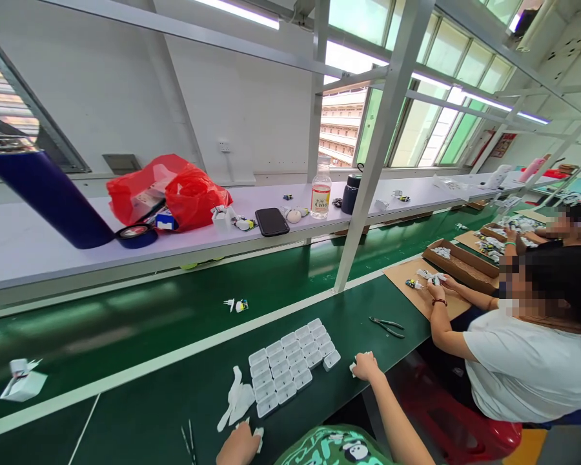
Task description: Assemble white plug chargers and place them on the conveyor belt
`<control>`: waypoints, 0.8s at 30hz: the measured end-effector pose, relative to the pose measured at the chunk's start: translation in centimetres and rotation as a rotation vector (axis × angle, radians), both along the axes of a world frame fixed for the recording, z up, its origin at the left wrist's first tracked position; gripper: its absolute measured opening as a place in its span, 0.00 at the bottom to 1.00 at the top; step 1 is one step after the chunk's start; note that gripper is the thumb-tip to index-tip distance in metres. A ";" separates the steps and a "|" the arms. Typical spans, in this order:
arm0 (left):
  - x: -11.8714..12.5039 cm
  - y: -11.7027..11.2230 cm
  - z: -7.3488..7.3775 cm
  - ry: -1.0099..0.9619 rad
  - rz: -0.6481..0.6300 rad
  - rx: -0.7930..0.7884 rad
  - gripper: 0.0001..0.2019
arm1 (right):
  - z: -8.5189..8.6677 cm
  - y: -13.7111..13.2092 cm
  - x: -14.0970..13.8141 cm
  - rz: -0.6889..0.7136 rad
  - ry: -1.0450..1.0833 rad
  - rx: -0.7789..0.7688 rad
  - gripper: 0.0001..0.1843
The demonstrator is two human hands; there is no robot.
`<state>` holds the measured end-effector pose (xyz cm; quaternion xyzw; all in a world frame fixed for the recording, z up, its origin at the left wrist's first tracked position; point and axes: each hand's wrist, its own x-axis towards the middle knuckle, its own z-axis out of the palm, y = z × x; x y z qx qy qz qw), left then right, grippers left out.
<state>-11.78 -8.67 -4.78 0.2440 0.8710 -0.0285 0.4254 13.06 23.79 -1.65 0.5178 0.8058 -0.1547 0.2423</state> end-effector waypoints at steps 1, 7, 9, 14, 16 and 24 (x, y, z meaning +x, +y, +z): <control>0.0 0.0 -0.1 0.001 0.003 0.000 0.04 | 0.0 0.0 0.0 0.001 -0.002 0.000 0.24; -0.5 0.1 -0.2 -0.059 -0.020 -0.019 0.07 | -0.1 0.0 -0.1 0.008 -0.015 0.000 0.25; -0.6 0.2 -0.2 -0.062 -0.027 -0.022 0.08 | -0.1 -0.1 0.0 0.010 -0.017 -0.003 0.25; -0.5 0.2 -0.2 -0.047 -0.039 -0.016 0.08 | 0.0 -0.7 0.1 0.017 -0.025 -0.016 0.28; -0.4 0.2 0.0 -0.050 -0.046 -0.019 0.08 | 0.1 -0.9 0.1 0.018 -0.026 -0.018 0.29; 0.1 0.4 1.2 0.000 -0.051 -0.019 0.07 | 0.9 -0.9 0.0 0.013 -0.020 -0.011 0.29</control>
